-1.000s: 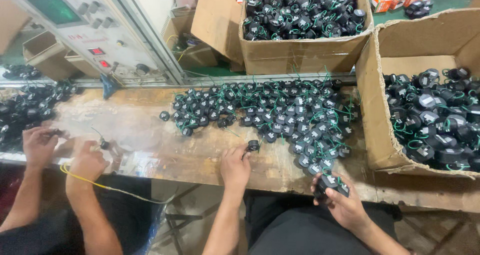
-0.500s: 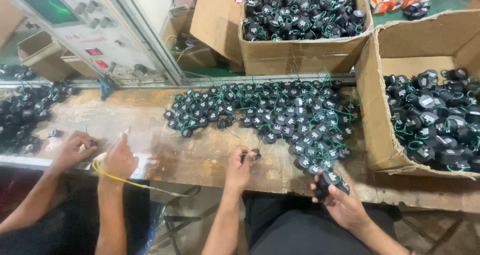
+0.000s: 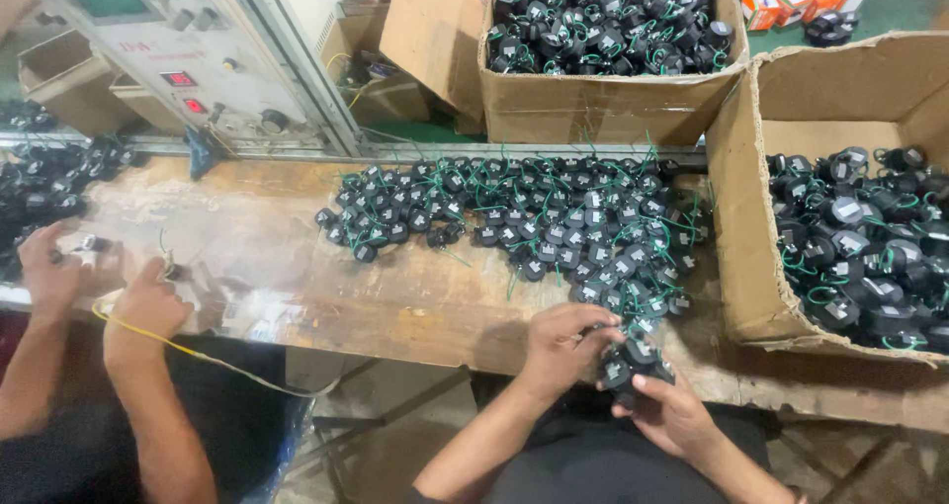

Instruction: The person picks up black power adapters with green wires from the workbench, handles and turns each unit in their hands, and places them into cardboard boxes on the bench. They work through the pile of adapters one at a time, moving finished units into the boxes.

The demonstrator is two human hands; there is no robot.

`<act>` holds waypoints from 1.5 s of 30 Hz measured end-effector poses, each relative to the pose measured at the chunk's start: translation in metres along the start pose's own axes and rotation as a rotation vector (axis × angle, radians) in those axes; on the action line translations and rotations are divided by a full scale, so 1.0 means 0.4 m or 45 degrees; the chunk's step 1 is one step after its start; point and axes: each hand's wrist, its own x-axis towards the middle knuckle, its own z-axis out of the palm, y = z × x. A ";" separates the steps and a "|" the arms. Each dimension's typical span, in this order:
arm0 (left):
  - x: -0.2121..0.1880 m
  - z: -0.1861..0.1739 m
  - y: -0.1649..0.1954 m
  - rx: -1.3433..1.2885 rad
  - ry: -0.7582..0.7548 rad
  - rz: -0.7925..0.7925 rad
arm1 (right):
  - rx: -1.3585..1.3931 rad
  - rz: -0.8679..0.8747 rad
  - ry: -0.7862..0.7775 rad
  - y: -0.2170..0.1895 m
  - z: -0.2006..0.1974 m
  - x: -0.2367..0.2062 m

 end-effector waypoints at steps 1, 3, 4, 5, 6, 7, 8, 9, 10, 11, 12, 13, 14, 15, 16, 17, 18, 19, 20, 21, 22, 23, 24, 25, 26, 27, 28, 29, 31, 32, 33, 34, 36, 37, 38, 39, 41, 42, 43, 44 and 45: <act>-0.004 -0.001 0.005 -0.019 0.005 -0.003 | 0.015 -0.017 -0.035 -0.001 -0.007 -0.002; -0.019 -0.007 0.007 -0.046 0.031 -0.007 | -0.008 -0.077 0.060 0.000 -0.018 -0.004; -0.029 -0.015 0.005 -0.015 -0.032 0.014 | -0.023 -0.107 0.101 0.001 -0.022 -0.003; -0.041 -0.027 0.000 0.015 -0.097 0.037 | -0.031 -0.104 0.147 0.001 -0.025 -0.002; -0.052 -0.034 -0.005 0.042 -0.164 0.062 | -0.039 -0.105 0.195 0.001 -0.026 -0.002; -0.061 -0.036 -0.014 0.008 -0.195 0.043 | -0.048 -0.107 0.243 0.001 -0.025 -0.002; -0.070 -0.038 -0.024 -0.026 -0.227 0.023 | -0.067 -0.145 0.240 0.002 -0.022 -0.001; -0.080 -0.038 -0.033 -0.061 -0.259 0.002 | -0.087 -0.182 0.238 0.003 -0.020 -0.002; -0.090 -0.032 -0.043 -0.166 -0.240 -0.092 | -0.107 -0.218 0.236 0.004 -0.018 -0.002; -0.098 -0.022 -0.051 -0.272 -0.220 -0.186 | -0.150 -0.201 0.205 0.005 -0.014 -0.003; -0.105 -0.010 -0.057 -0.380 -0.197 -0.280 | -0.196 -0.184 0.173 0.008 -0.011 -0.004; -0.111 0.005 -0.061 -0.594 -0.108 -0.445 | -0.242 -0.166 0.141 0.011 -0.009 -0.003; -0.116 0.019 -0.062 -0.808 -0.017 -0.612 | -0.263 -0.161 0.149 0.014 -0.007 -0.001; -0.120 0.028 -0.060 -1.023 0.077 -0.780 | -0.283 -0.156 0.158 0.017 -0.006 0.000; -0.122 0.030 -0.058 -0.860 0.067 -0.722 | -0.302 -0.151 0.166 0.020 -0.006 0.001; -0.120 0.028 -0.054 -0.695 0.053 -0.664 | -0.295 -0.142 0.159 0.019 -0.007 0.000; -0.119 0.023 -0.048 -0.529 0.040 -0.602 | -0.289 -0.133 0.150 0.017 -0.008 -0.002; -0.108 0.009 -0.046 -0.402 0.063 -0.434 | -0.284 -0.123 0.138 0.015 -0.009 -0.004; -0.086 -0.017 -0.053 -0.274 0.086 -0.267 | -0.270 -0.137 0.104 0.012 -0.010 -0.008; -0.061 -0.046 -0.060 -0.145 0.112 -0.101 | -0.256 -0.149 0.070 0.009 -0.011 -0.011; -0.035 -0.075 -0.068 -0.060 0.204 -0.126 | -0.243 -0.160 0.038 0.007 -0.011 -0.014; -0.008 -0.102 -0.078 0.025 0.296 -0.150 | -0.241 -0.157 0.035 0.004 -0.011 -0.017; 0.022 -0.124 -0.090 0.140 0.389 -0.163 | -0.239 -0.155 0.029 0.000 -0.012 -0.020; 0.044 -0.142 -0.100 0.255 0.483 -0.176 | -0.237 -0.152 0.021 -0.001 -0.011 -0.022; 0.055 -0.154 -0.105 0.508 0.418 -0.100 | -0.223 -0.165 0.040 -0.001 -0.011 -0.027; 0.064 -0.160 -0.109 0.760 0.347 -0.023 | -0.209 -0.181 0.058 -0.002 -0.011 -0.031; 0.068 -0.161 -0.111 1.010 0.270 0.056 | -0.194 -0.199 0.076 -0.002 -0.011 -0.032; 0.066 -0.159 -0.111 1.063 0.216 0.049 | -0.186 -0.204 0.046 0.000 -0.013 -0.031; 0.052 -0.146 -0.104 1.165 0.101 0.020 | -0.168 -0.200 0.001 0.003 -0.016 -0.032; 0.046 -0.148 -0.102 1.089 0.111 -0.043 | -0.181 -0.189 -0.002 0.005 -0.019 -0.034; 0.041 -0.150 -0.100 1.013 0.123 -0.102 | -0.196 -0.181 -0.007 0.007 -0.020 -0.034; 0.039 -0.156 -0.098 0.936 0.135 -0.156 | -0.212 -0.175 -0.014 0.008 -0.021 -0.034; 0.027 -0.167 -0.095 0.924 0.129 -0.174 | -0.212 -0.195 -0.047 0.011 -0.025 -0.037; 0.020 -0.173 -0.094 0.919 0.124 -0.181 | -0.211 -0.206 -0.064 0.012 -0.026 -0.039; 0.012 -0.177 -0.093 0.914 0.169 -0.154 | -0.200 -0.199 -0.050 0.011 -0.027 -0.041; 0.001 -0.180 -0.093 0.910 0.213 -0.128 | -0.189 -0.191 -0.036 0.011 -0.027 -0.042; -0.010 -0.187 -0.100 0.853 0.309 -0.171 | -0.148 -0.199 -0.020 0.010 -0.026 -0.045; -0.013 -0.191 -0.106 0.799 0.363 -0.239 | -0.121 -0.214 -0.018 0.012 -0.025 -0.043; -0.014 -0.194 -0.113 0.743 0.416 -0.307 | -0.095 -0.230 -0.016 0.013 -0.025 -0.042; -0.010 -0.201 -0.122 0.637 0.485 -0.335 | -0.083 -0.225 -0.009 0.015 -0.026 -0.041; -0.003 -0.209 -0.132 0.530 0.554 -0.360 | -0.072 -0.220 -0.004 0.017 -0.027 -0.040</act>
